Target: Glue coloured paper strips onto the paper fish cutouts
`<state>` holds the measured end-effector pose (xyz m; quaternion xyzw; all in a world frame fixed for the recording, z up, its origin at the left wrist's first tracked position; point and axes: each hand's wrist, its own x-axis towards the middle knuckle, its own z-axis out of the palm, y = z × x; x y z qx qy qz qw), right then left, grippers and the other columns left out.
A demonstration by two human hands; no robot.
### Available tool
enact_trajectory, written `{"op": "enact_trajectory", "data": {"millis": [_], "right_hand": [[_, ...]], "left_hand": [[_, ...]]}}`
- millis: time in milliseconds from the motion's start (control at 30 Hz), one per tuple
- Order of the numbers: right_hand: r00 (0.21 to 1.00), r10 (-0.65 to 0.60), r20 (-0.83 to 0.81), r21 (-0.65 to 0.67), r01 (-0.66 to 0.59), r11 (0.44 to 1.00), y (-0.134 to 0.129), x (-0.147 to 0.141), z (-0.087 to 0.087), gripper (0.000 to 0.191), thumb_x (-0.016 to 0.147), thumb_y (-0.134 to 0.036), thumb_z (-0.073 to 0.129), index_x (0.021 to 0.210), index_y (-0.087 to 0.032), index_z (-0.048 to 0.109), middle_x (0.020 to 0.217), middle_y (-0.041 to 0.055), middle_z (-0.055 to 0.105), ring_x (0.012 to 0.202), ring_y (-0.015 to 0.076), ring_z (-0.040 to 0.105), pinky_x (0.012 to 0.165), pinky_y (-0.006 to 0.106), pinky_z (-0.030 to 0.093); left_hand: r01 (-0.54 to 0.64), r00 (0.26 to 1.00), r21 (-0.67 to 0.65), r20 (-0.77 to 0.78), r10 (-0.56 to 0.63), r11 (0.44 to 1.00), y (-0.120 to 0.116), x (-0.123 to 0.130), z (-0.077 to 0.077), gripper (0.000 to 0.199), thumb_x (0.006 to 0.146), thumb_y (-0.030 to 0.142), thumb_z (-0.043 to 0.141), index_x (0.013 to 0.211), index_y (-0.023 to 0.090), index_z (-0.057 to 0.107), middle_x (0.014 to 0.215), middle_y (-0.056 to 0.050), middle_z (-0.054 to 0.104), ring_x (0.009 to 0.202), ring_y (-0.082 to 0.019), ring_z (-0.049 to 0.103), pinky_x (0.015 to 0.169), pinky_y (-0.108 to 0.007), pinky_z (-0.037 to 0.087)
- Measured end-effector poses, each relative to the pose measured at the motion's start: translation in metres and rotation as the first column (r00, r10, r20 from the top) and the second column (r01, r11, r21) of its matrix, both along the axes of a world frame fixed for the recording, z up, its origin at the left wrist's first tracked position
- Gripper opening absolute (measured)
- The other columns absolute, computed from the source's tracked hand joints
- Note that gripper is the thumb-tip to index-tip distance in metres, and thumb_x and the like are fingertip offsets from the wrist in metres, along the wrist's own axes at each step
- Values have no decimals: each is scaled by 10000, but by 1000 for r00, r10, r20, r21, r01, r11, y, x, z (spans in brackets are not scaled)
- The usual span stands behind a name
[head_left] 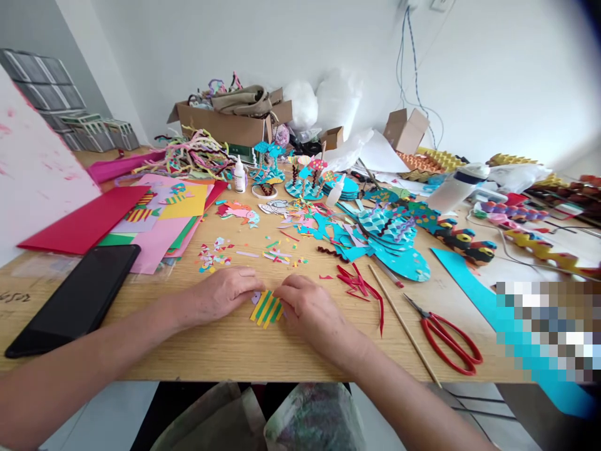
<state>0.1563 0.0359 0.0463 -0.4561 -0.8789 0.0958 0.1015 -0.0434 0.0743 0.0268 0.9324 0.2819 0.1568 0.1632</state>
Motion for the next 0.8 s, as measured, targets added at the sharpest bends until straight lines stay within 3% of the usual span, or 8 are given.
{"op": "enact_trajectory", "data": {"millis": [333, 800], "right_hand": [[995, -93, -42, 80, 97, 992, -20, 2, -8, 179, 839, -113, 420, 802, -171, 586, 797, 39, 546, 754, 153, 448, 677, 252, 351], [989, -121, -89, -6, 121, 993, -29, -13, -15, 133, 834, -131, 445, 786, -178, 560, 808, 28, 534, 760, 142, 458, 683, 236, 356]], "left_hand": [[13, 998, -87, -54, -17, 996, 11, 2, 4, 127, 853, 180, 445, 893, 169, 565, 793, 4, 570, 740, -122, 524, 652, -215, 377], [64, 997, -88, -37, -67, 994, 10, 2, 4, 161, 863, 162, 422, 903, 166, 578, 829, -9, 569, 786, -120, 526, 707, -215, 389]]}}
